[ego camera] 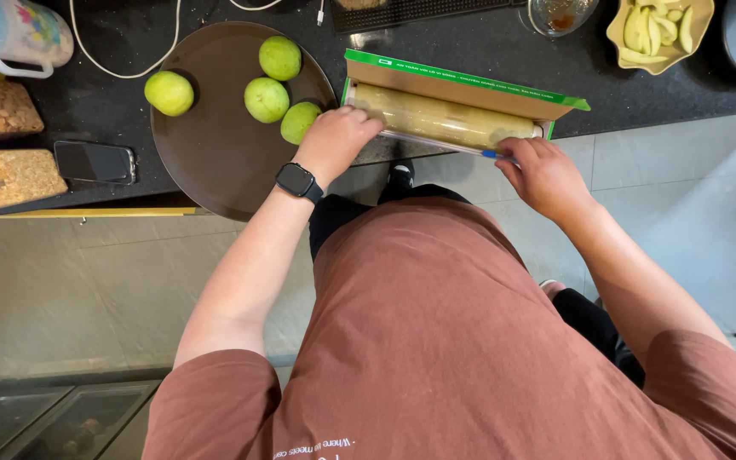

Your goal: Wrapping individual green fruits in plastic wrap at a counter

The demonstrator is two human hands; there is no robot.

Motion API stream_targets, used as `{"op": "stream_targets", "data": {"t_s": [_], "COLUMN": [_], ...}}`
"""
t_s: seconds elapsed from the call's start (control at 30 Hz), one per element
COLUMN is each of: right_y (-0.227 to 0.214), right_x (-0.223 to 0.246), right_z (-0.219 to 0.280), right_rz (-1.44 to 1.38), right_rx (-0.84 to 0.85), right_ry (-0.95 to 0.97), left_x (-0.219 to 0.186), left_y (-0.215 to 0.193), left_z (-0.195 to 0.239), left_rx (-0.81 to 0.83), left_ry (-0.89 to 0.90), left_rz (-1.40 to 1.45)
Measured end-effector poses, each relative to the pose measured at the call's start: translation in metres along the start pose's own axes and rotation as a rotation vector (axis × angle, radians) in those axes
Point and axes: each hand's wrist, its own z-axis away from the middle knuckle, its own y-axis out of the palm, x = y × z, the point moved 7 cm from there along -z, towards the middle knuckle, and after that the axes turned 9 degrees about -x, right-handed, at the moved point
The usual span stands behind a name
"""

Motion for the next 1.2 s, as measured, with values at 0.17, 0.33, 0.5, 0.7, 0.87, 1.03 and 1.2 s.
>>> {"op": "stream_targets", "data": {"t_s": [0.17, 0.33, 0.5, 0.7, 0.87, 1.03, 1.2], "right_y": [-0.005, -0.022, -0.030, -0.032, -0.031, -0.024, -0.024], "right_x": [-0.025, -0.014, -0.004, -0.008, -0.006, -0.009, -0.006], "right_z": [0.035, 0.035, 0.032, 0.033, 0.034, 0.041, 0.045], "right_rz": [0.111, 0.201, 0.156, 0.089, -0.024, 0.023, 0.049], "right_rx": [-0.068, -0.132, -0.251, -0.265, -0.262, -0.303, -0.291], "right_ry": [-0.016, -0.016, -0.033, -0.016, -0.060, -0.078, -0.037], "left_x": [-0.004, -0.009, -0.011, -0.013, -0.014, -0.015, -0.016], "left_y": [-0.022, -0.019, -0.015, -0.021, -0.012, -0.013, -0.017], "left_z": [-0.001, 0.004, 0.011, 0.012, 0.016, 0.015, 0.016], "left_rx": [-0.017, -0.128, -0.243, -0.305, -0.341, -0.378, -0.375], "left_ry": [0.008, 0.031, 0.065, 0.095, 0.120, 0.128, 0.102], "left_rz": [0.050, 0.035, 0.005, 0.056, 0.026, 0.021, 0.039]}}
